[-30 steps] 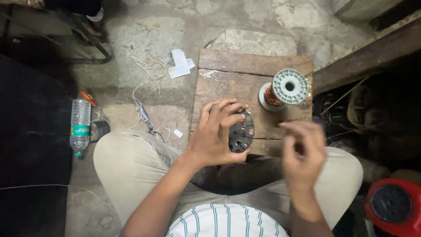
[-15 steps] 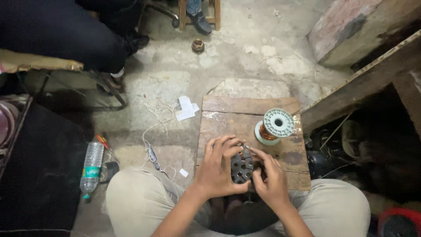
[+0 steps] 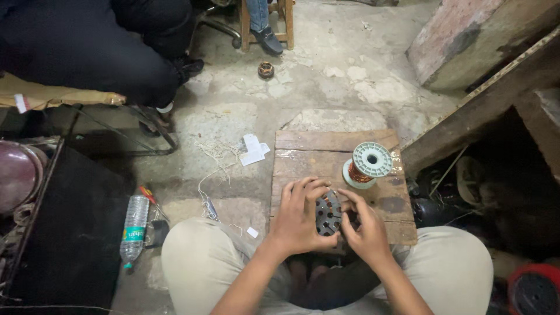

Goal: The person sits on the floor and winds copper wire by hand into the slots of a circular stator core. They pull the wire from a nearby spool and carefully place it into the slots, repeating the process.

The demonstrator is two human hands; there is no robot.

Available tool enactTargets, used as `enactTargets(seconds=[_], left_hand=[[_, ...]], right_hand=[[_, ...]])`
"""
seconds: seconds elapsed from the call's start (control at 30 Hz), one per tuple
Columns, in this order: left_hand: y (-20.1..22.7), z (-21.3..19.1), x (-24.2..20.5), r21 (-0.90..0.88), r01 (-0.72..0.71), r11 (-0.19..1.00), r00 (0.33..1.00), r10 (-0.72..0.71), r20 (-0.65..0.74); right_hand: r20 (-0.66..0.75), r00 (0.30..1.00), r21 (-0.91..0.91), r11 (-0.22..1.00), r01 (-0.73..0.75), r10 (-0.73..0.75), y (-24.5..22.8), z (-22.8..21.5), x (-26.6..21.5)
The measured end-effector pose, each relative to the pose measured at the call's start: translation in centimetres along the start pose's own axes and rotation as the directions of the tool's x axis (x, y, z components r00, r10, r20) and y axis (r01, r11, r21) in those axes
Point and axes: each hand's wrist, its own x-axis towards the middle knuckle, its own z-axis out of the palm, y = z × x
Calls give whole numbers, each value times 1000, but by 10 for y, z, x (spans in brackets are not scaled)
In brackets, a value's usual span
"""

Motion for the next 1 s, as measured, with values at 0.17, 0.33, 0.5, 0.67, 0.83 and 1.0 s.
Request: enactTargets(seconds=[0.17,0.33,0.5,0.67,0.83,1.0], left_hand=[[2,0,2,36,1,999,1000,-2,8],[2,0,4,81,19,996,999,-22,36],[5,1,5,128,60,990,995,-70,77],[12,7,4,257,62,964,985,-101,142],[29,23,-1,445,64,893,973,-155,172],[32,23,3,441,74,894,950,-197,241]], right_hand=[[52,990,-41,991,-130,132,-1,-2,2],[35,998,-16,999,-43,44,-2,-2,4],[18,1000,-35,999,-23,23,-5,-2,4],[35,993,-48,993,-109,110,-6,-3,5],[9,998,-22,998,61,-61,-3,-4,3],[38,997,23,997,-67,66,-9,-7,4]])
